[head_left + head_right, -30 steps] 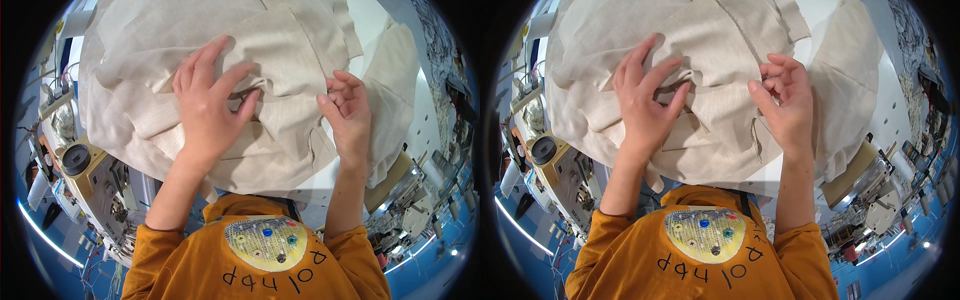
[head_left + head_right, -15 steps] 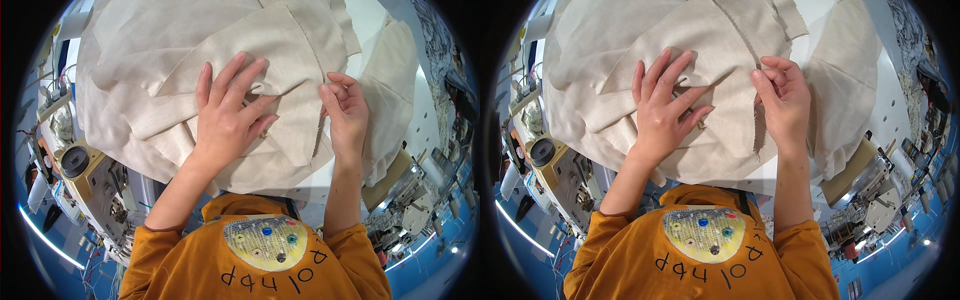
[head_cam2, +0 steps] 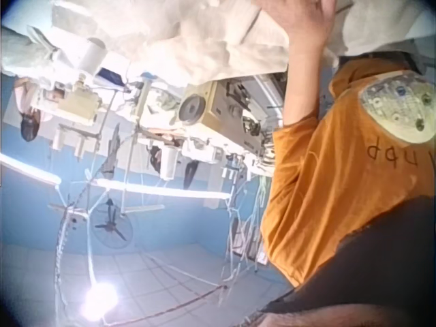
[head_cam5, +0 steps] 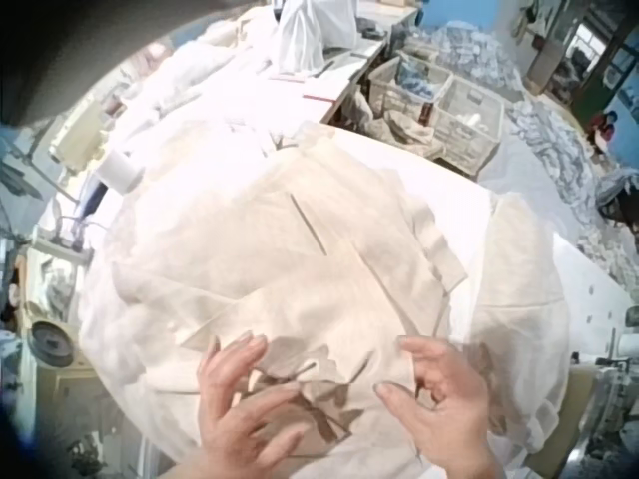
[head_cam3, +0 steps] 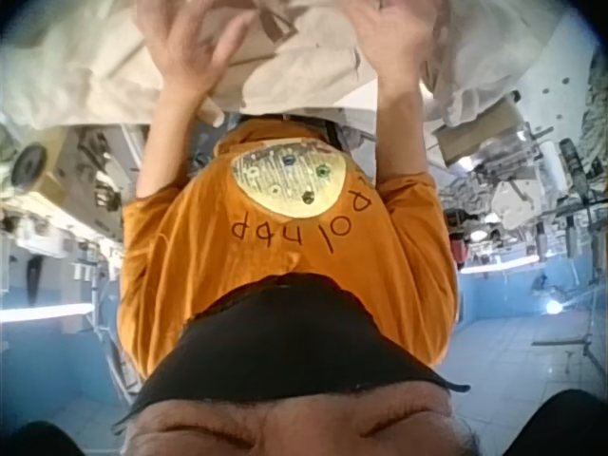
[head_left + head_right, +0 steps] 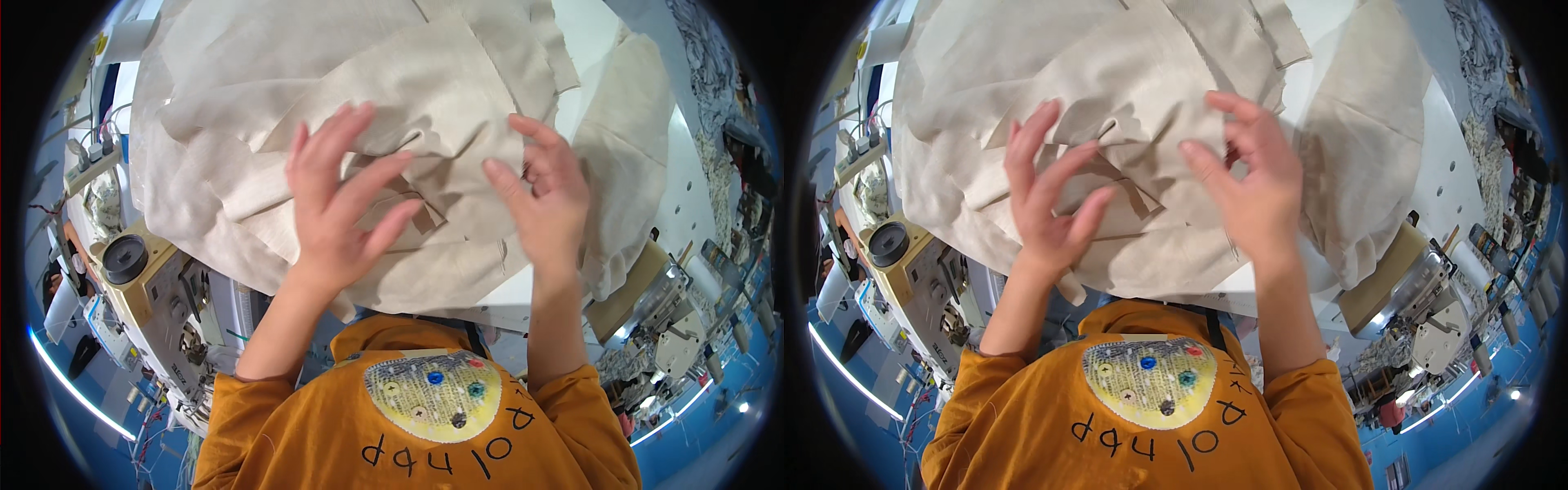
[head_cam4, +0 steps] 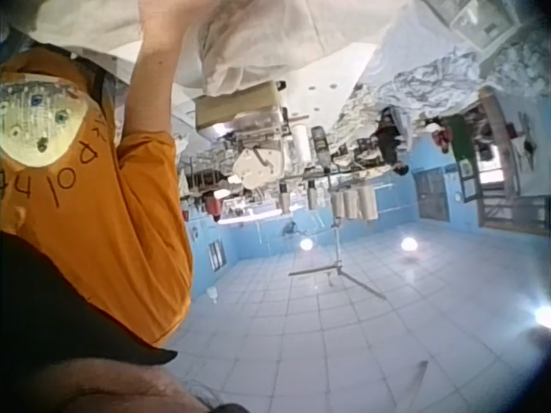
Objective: The person picks up fabric pieces from a table, spreads and aligns their edges by hand, and moves the fabric to an overlock sewing machine workstation.
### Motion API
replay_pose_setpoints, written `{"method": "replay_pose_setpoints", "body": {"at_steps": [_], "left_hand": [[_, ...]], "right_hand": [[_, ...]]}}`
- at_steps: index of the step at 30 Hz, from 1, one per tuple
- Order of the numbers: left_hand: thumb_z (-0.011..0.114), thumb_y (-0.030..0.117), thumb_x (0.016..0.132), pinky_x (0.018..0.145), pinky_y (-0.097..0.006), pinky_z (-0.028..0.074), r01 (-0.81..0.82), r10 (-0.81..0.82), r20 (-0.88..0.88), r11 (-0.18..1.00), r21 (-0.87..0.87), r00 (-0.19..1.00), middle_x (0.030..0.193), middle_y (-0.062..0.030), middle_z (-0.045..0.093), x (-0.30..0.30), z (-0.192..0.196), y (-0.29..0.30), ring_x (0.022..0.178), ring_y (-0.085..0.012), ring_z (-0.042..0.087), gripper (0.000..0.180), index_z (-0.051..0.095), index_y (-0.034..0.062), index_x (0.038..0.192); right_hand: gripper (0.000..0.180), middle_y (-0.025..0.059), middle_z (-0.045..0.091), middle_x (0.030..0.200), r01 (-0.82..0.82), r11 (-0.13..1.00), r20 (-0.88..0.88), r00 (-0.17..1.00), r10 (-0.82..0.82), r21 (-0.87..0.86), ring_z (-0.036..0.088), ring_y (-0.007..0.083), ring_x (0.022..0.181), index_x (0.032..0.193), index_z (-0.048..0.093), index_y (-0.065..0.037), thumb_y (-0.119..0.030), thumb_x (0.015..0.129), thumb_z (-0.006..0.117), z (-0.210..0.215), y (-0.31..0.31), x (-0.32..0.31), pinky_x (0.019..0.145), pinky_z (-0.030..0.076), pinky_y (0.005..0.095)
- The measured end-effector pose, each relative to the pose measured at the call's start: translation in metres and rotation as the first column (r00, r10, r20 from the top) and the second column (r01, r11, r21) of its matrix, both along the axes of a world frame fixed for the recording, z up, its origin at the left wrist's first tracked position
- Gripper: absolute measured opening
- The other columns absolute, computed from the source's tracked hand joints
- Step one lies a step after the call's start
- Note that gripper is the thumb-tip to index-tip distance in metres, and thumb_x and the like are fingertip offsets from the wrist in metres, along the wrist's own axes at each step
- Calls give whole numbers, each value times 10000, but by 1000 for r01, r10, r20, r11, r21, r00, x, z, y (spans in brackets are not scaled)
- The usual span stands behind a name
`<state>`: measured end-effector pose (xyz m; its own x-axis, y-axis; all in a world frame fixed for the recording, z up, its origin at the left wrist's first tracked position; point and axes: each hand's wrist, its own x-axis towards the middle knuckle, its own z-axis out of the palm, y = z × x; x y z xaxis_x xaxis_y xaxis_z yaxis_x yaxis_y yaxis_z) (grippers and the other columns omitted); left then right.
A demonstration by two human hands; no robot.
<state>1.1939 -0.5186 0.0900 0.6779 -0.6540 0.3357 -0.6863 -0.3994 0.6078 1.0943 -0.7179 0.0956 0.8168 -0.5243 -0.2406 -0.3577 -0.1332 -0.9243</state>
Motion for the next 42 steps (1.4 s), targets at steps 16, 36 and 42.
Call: {"method": "replay_pose_setpoints", "body": {"at_steps": [16, 36, 42], "left_hand": [[800, 480, 764, 1049, -368, 387, -578, 38, -917, 787, -217, 397, 1381, -134, 477, -76, 21, 118, 1258, -214, 489, 985, 298, -19, 1449], [687, 261, 909, 823, -240, 459, -762, 117, -993, 644, 62, 17, 1098, -33, 601, -121, 4, 146, 927, -87, 559, 410, 485, 50, 1197], [730, 270, 874, 682, -244, 420, -638, 271, -960, 752, 163, 74, 915, 1, 622, -121, 4, 126, 781, -73, 532, 397, 532, 16, 1105]], "right_hand": [[195, -1, 690, 940, -719, 541, 84, 566, 820, -435, 631, 162, 836, 977, 701, -93, -165, 796, 703, 25, 113, -71, 746, 472, 315], [513, 141, 557, 1257, 148, 961, -113, 986, -125, 235, 576, 159, 1030, 1307, 462, 22, -158, 885, 692, -10, 95, -100, 808, 500, 299], [630, 107, 578, 1145, 312, 733, -240, 949, -205, 605, 589, 158, 1000, 1337, 395, 38, -242, 875, 719, -10, 79, -82, 779, 483, 286]]}}
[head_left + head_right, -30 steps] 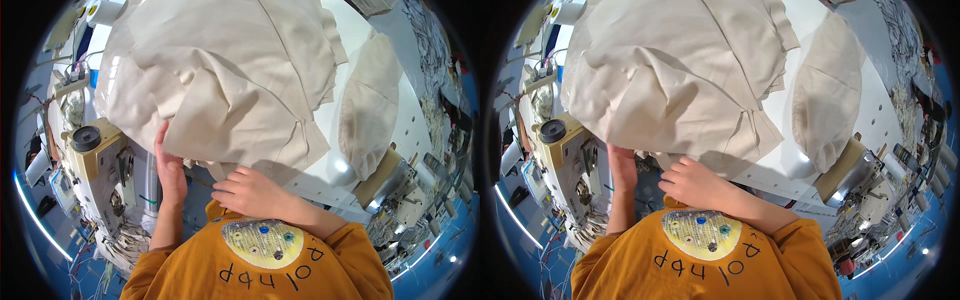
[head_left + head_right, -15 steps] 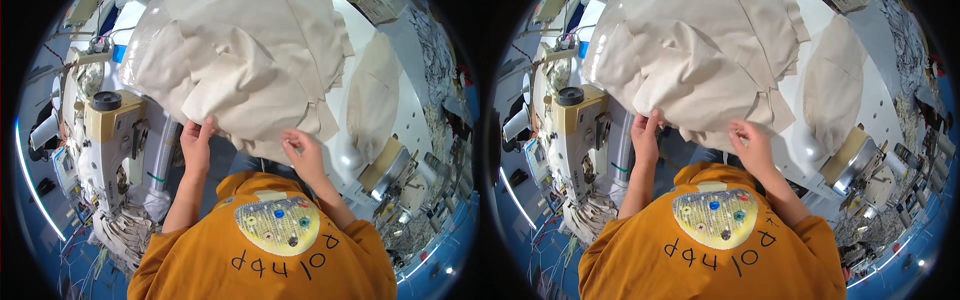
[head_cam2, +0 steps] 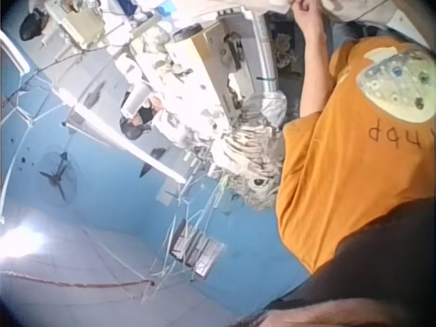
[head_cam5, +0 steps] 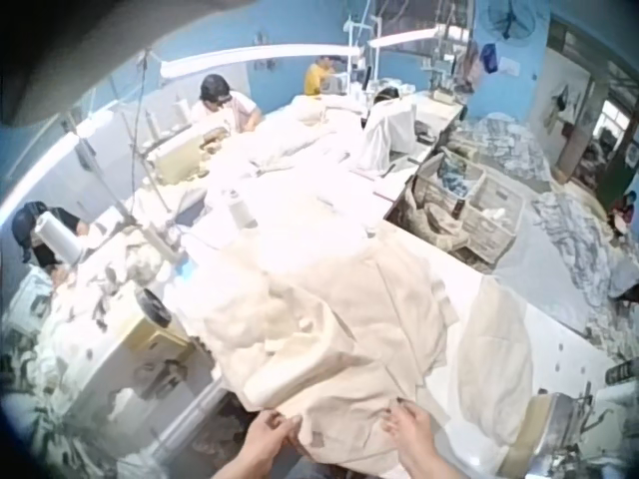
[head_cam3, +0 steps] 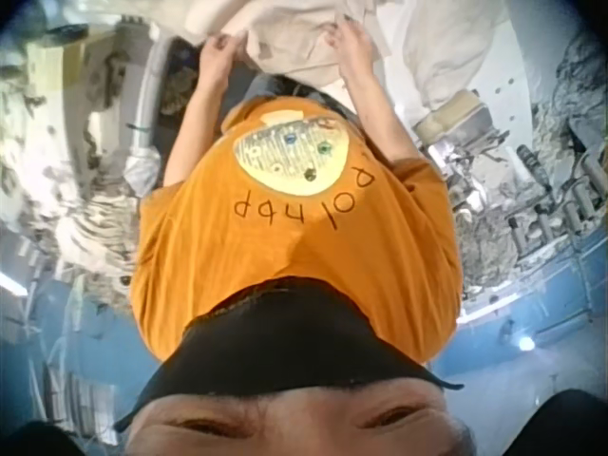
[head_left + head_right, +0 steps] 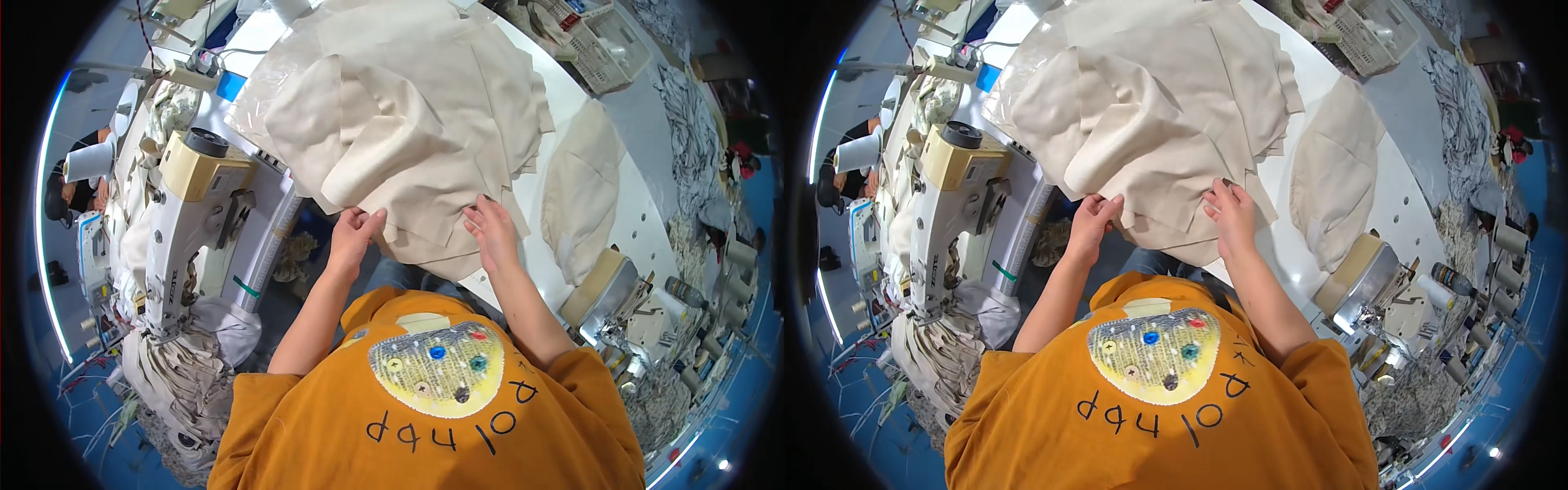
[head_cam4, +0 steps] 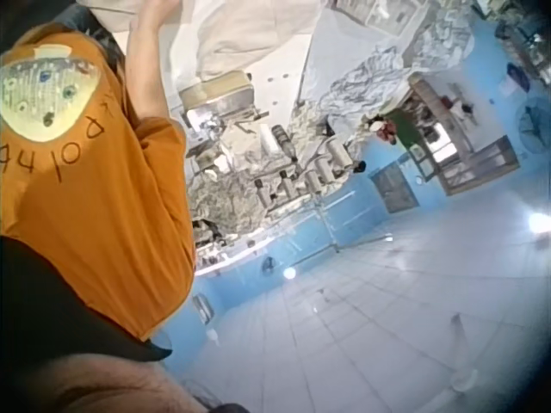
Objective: The person picks up fabric pieces from a table, spreads and aligns their edges by hand, and moves the fabric to an overlock sewing machine workstation.
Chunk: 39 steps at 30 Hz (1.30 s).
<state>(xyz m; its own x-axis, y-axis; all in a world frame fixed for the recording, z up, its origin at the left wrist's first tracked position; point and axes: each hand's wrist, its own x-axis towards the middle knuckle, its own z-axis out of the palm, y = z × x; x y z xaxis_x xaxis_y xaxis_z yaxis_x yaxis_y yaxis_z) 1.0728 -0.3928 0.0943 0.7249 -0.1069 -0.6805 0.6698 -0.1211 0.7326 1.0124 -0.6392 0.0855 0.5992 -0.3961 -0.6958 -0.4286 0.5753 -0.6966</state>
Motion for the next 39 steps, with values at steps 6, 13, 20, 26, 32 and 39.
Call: {"method": "replay_pose_setpoints", "body": {"at_steps": [6, 13, 20, 26, 32, 39], "left_hand": [[699, 252, 900, 631, -217, 409, -19, 15, 101, 999, 40, 995, 851, 30, 626, 2, -1, 12, 732, -62, 549, 284, 580, 47, 1057], [730, 253, 878, 590, -224, 435, -242, 235, 126, 969, 44, 964, 1011, -43, 632, 25, 13, -1, 735, -87, 593, 631, 352, 21, 1326], [737, 217, 861, 637, -252, 471, -180, 14, 467, 933, 313, 884, 895, -39, 637, 45, -18, 27, 739, -97, 577, 495, 527, -37, 1230], [693, 225, 890, 691, -244, 463, 45, -187, 394, 939, 341, 900, 884, -47, 671, 52, 41, 6, 774, -82, 579, 277, 660, -33, 984], [677, 239, 908, 783, -244, 474, 341, -189, 497, 910, -236, 847, 1014, -50, 667, 97, 141, -74, 897, -99, 599, 297, 645, 4, 1086], [672, 189, 908, 830, -298, 514, 266, -328, 584, 944, 193, 742, 1101, -73, 669, 101, 72, -33, 996, -148, 635, 300, 635, 6, 1144]], "right_hand": [[625, 77, 599, 1085, -81, 970, -43, 996, 73, -228, 608, 142, 908, 1325, 417, 22, -263, 867, 731, -2, -4, -13, 737, 463, 250], [623, 133, 511, 1277, -252, 289, -72, 855, 514, -923, 601, 238, 994, 1296, 470, -39, -125, 755, 766, 18, 0, -32, 887, 476, 369], [734, 109, 463, 1345, -87, -79, -113, 529, 841, -993, 470, 296, 1198, 1314, 471, -93, -274, 686, 806, 35, 63, 14, 982, 390, 418], [758, 107, 450, 1373, -91, 0, -51, 558, 828, -996, 449, 292, 1238, 1341, 454, -90, -243, 685, 803, 43, 65, 25, 1014, 361, 428], [750, 139, 564, 1223, -169, 533, 213, 785, 581, -829, 587, 294, 1030, 1348, 434, -18, -187, 710, 789, 71, 8, 105, 885, 479, 363], [604, 141, 614, 1169, 104, 570, 236, 958, 163, -815, 636, 198, 977, 1286, 481, 48, -179, 796, 751, 33, -132, 106, 843, 514, 313]]}}
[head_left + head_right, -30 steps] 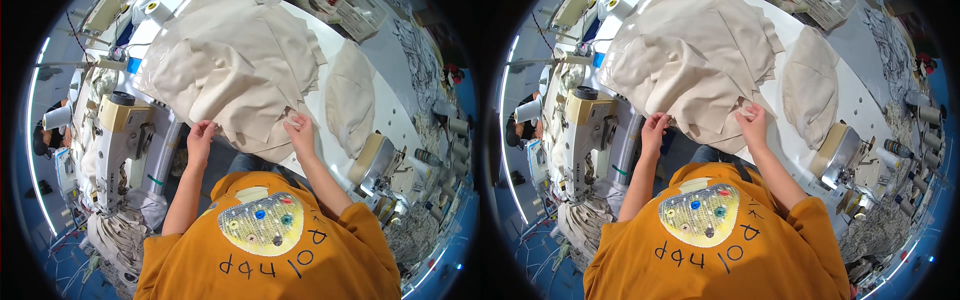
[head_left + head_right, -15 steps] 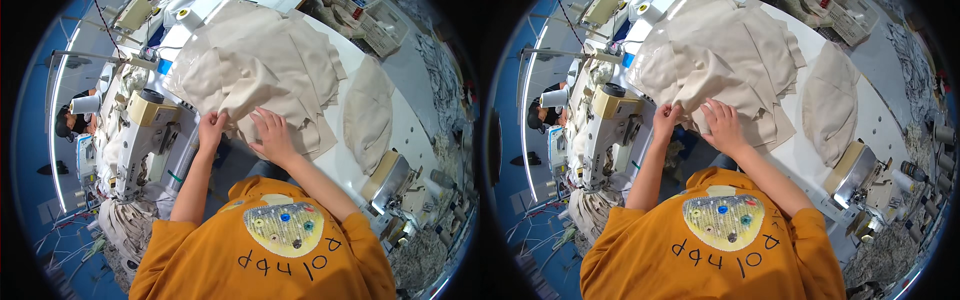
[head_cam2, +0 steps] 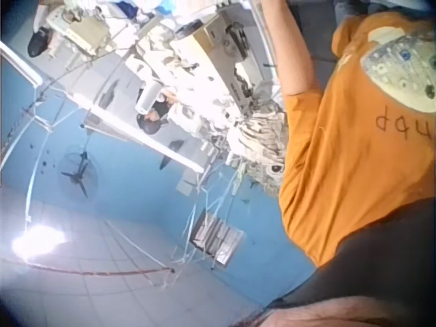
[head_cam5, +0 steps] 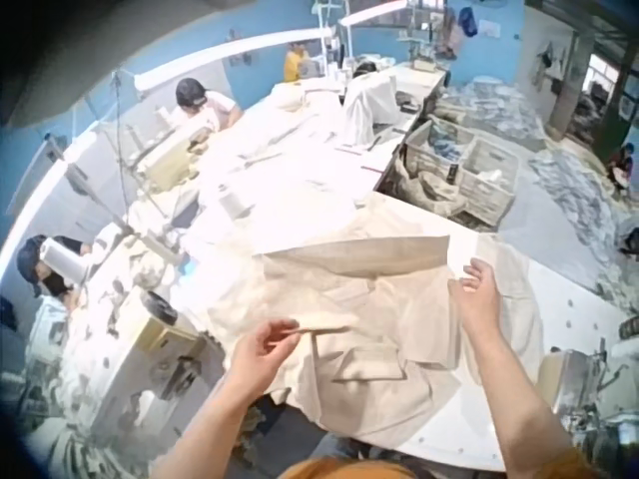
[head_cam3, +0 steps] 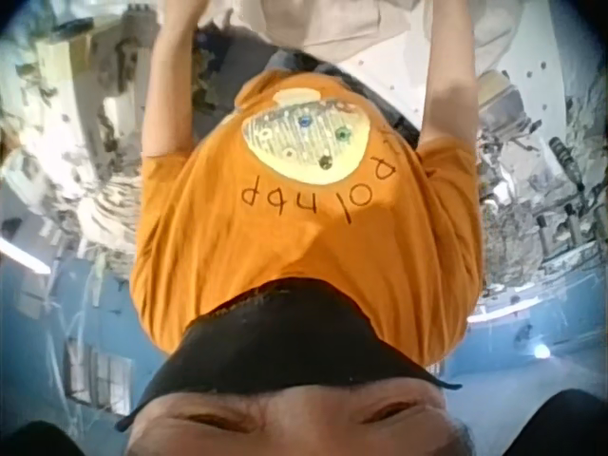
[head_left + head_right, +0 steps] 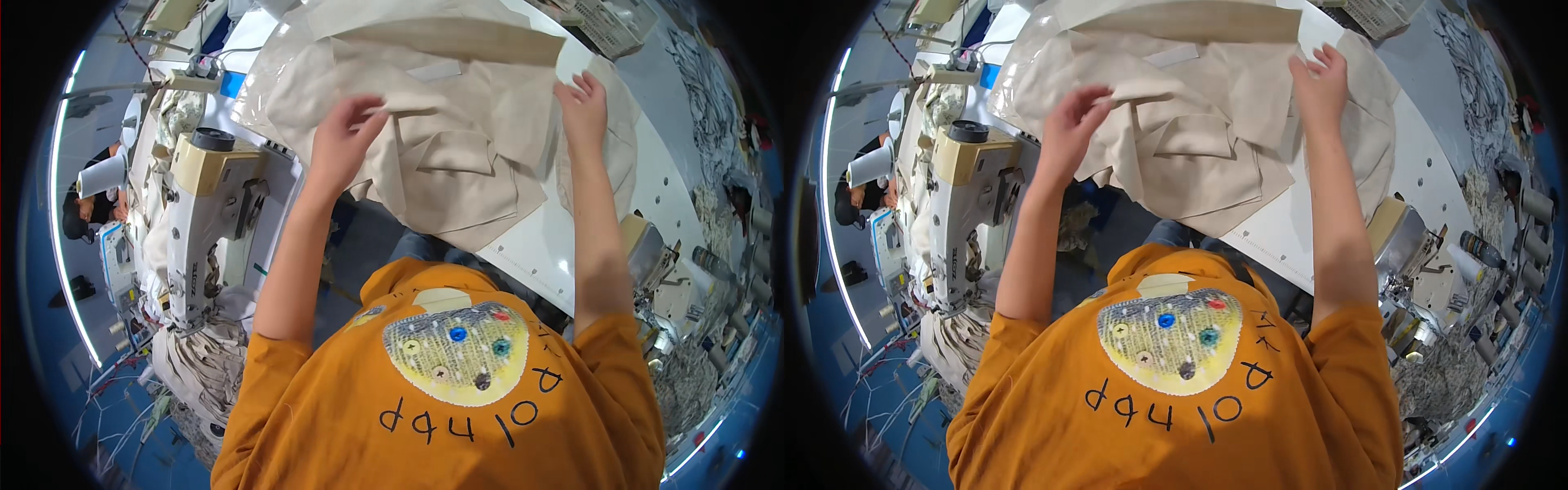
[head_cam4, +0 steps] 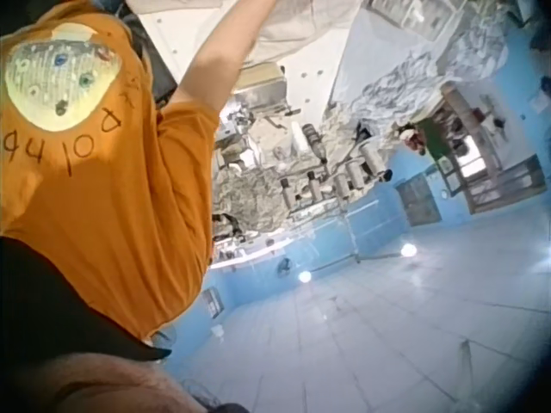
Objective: The person picks up fabric pieces from a table, spreads and aligns their edges by hand, and moves the fabric to an overlock sewing machine workstation.
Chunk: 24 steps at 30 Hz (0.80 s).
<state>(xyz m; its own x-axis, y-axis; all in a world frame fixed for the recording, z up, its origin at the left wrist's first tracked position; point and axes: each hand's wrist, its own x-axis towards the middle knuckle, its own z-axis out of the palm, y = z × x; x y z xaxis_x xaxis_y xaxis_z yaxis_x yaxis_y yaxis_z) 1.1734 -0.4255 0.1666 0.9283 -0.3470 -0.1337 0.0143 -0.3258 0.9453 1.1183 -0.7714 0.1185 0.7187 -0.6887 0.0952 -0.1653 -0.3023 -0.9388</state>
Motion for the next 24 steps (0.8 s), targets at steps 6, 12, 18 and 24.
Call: {"method": "replay_pose_setpoints", "body": {"at_steps": [6, 12, 18, 24], "left_hand": [[752, 208, 814, 799, -360, 531, -122, 62, 153, 897, 426, 986, 1060, -130, 656, -64, -47, 35, 915, -257, 666, 440, 588, 16, 1175], [801, 263, 760, 755, -339, 529, -35, 60, -44, 901, 433, 997, 1032, -116, 638, -92, -53, 21, 823, -213, 650, 601, 519, 9, 1225], [775, 171, 783, 713, -319, 523, -131, 161, -51, 919, 372, 986, 1041, -113, 622, -90, -60, 32, 753, -162, 639, 612, 473, -4, 1285], [752, 149, 835, 743, -286, 521, -137, 171, -89, 944, 301, 981, 1085, -107, 612, -90, -80, 42, 819, -136, 627, 629, 409, -21, 1334]], "right_hand": [[394, 74, 642, 1069, -10, 999, -251, 968, 1, -35, 618, 154, 852, 1169, 583, -20, -108, 809, 719, -33, 56, -116, 778, 506, 285], [327, 59, 640, 985, -166, 981, -293, 937, 188, 97, 604, 171, 758, 1108, 607, -49, -120, 808, 714, -32, 125, -126, 735, 513, 317], [637, 101, 540, 1298, -509, 703, -357, 858, 369, -496, 495, 267, 1208, 1303, 514, -81, -175, 722, 757, -22, 123, -77, 996, 414, 392], [785, 89, 435, 1445, -717, 274, -431, 631, 645, -641, 395, 255, 1338, 1393, 442, -127, -180, 677, 759, -15, 154, -56, 1078, 321, 459]]}}
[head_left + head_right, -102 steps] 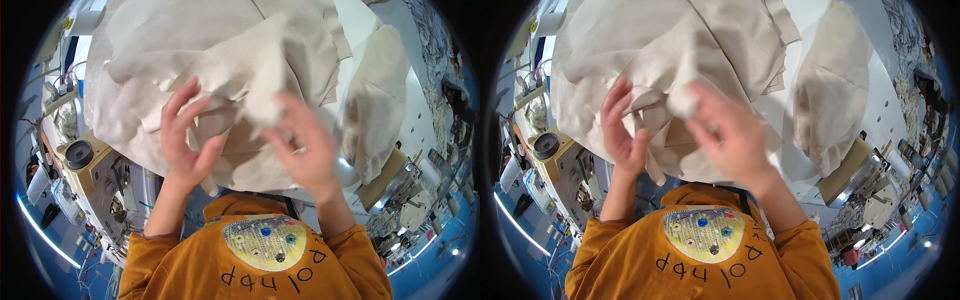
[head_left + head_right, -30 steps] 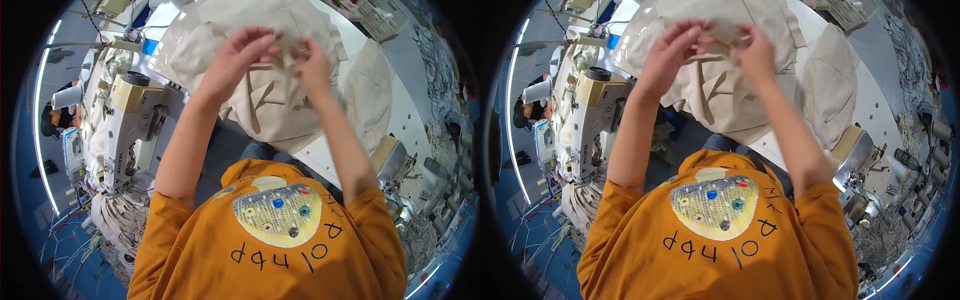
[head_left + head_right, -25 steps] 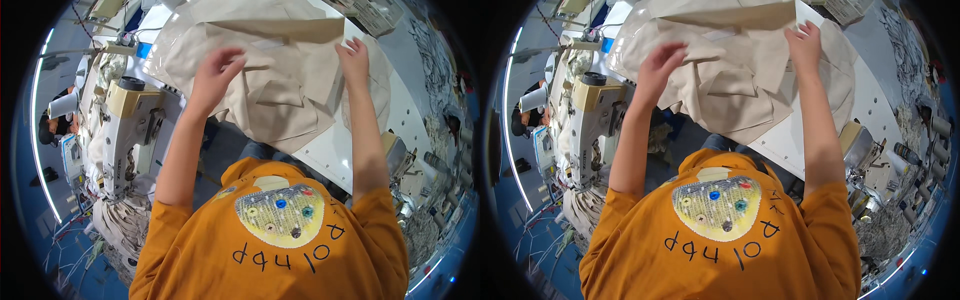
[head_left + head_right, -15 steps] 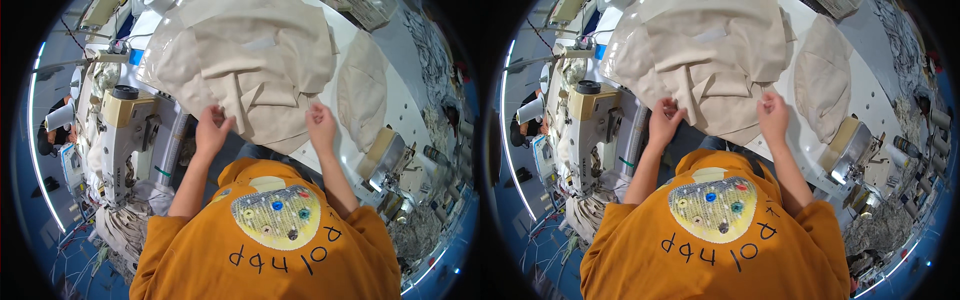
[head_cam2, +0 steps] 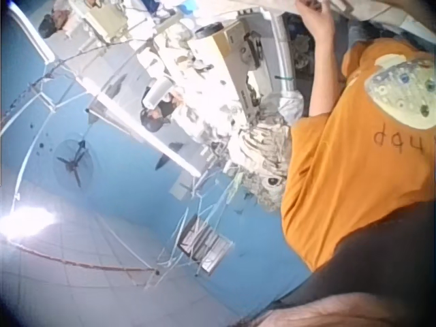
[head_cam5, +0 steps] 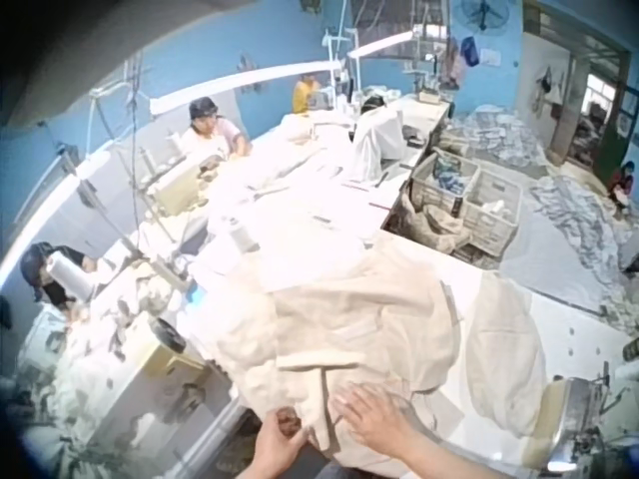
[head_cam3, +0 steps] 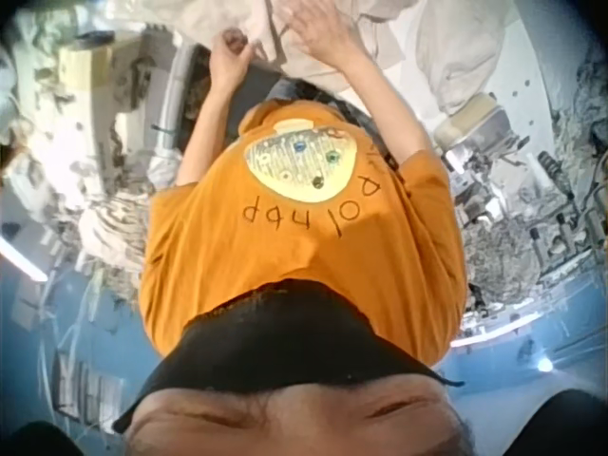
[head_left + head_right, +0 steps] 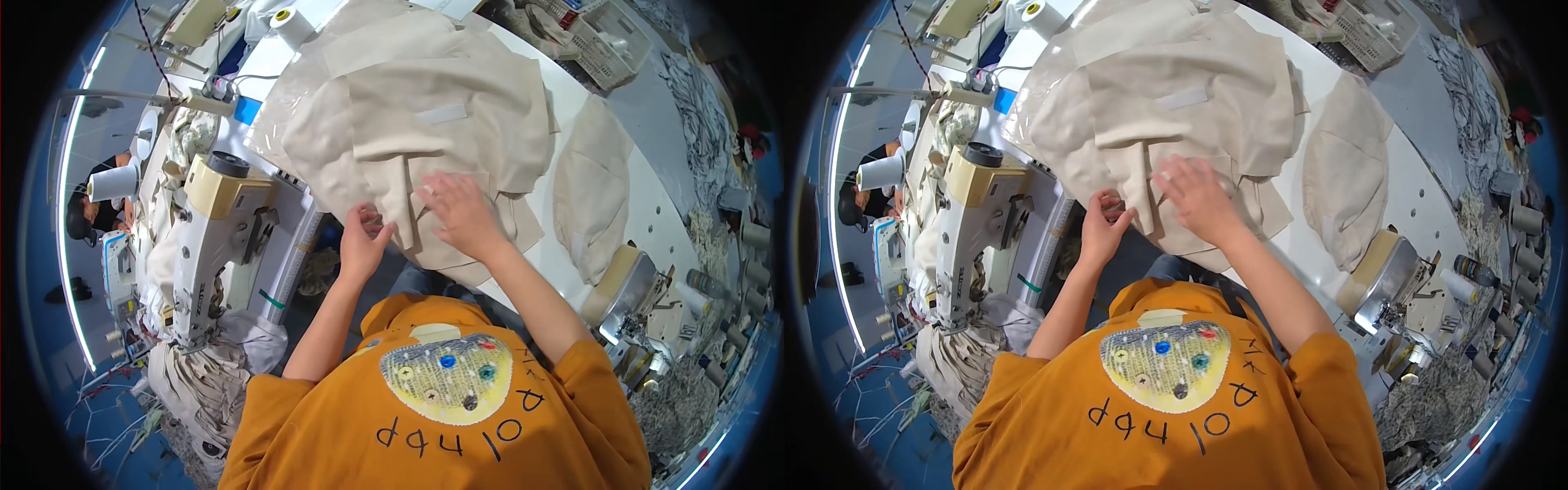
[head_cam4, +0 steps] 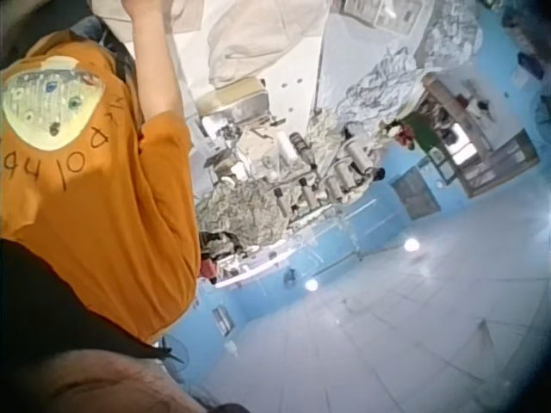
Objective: The person picks up fabric pieces from a table, spreads and aligns their edges by hand, and moves the fabric to an overlock sewing machine workstation.
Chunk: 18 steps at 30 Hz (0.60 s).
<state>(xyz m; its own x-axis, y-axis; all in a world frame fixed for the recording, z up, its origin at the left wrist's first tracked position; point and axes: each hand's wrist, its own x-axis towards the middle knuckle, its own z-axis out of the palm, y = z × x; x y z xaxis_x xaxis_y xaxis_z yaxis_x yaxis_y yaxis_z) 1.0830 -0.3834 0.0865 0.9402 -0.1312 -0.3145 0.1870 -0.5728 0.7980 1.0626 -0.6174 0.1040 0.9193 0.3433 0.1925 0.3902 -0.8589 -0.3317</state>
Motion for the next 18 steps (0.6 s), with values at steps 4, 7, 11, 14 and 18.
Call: {"method": "replay_pose_setpoints", "body": {"at_steps": [4, 7, 11, 14, 18], "left_hand": [[728, 157, 849, 721, -284, 520, -24, 24, -4, 996, -80, 1000, 989, -99, 643, 10, 1, -1, 788, -141, 635, 504, 500, -32, 1257], [650, 129, 922, 686, -207, 472, -137, 51, -326, 960, -246, 944, 881, -7, 637, 20, 10, 3, 765, -68, 575, 202, 634, -2, 1075], [609, 105, 949, 714, -209, 470, -157, 48, -258, 894, -420, 965, 893, -9, 633, 33, 25, 3, 786, -69, 576, 196, 607, -4, 1113], [593, 92, 956, 742, -222, 473, -148, 175, 32, 908, -392, 984, 905, -17, 632, 46, 42, 5, 818, -78, 580, 198, 599, 0, 1132], [627, 76, 917, 801, -283, 490, 55, 16, 357, 980, -189, 934, 1019, -71, 654, 82, 61, -26, 878, -141, 615, 236, 597, 12, 1143]], "right_hand": [[695, 85, 526, 1349, -191, 979, 127, 975, 181, 73, 493, 266, 1243, 1298, 530, -116, -139, 640, 754, -1, 37, 15, 1030, 373, 432], [489, 65, 634, 1145, -141, 975, 14, 990, 141, 171, 584, 253, 1093, 1105, 631, -111, -108, 626, 732, -23, 48, 20, 945, 432, 399], [285, 63, 672, 976, 81, 805, -48, 997, -65, 588, 623, 261, 963, 973, 668, -106, -81, 691, 703, -3, 39, 25, 860, 469, 389], [213, 65, 680, 999, 296, 711, -180, 955, -236, 638, 631, 233, 942, 984, 673, -71, -135, 786, 718, 25, 9, 53, 844, 480, 378], [445, 86, 656, 1092, 668, 63, -584, 688, -432, 741, 573, 125, 1024, 1181, 602, 31, -321, 918, 668, 33, -100, 114, 865, 470, 311]]}}
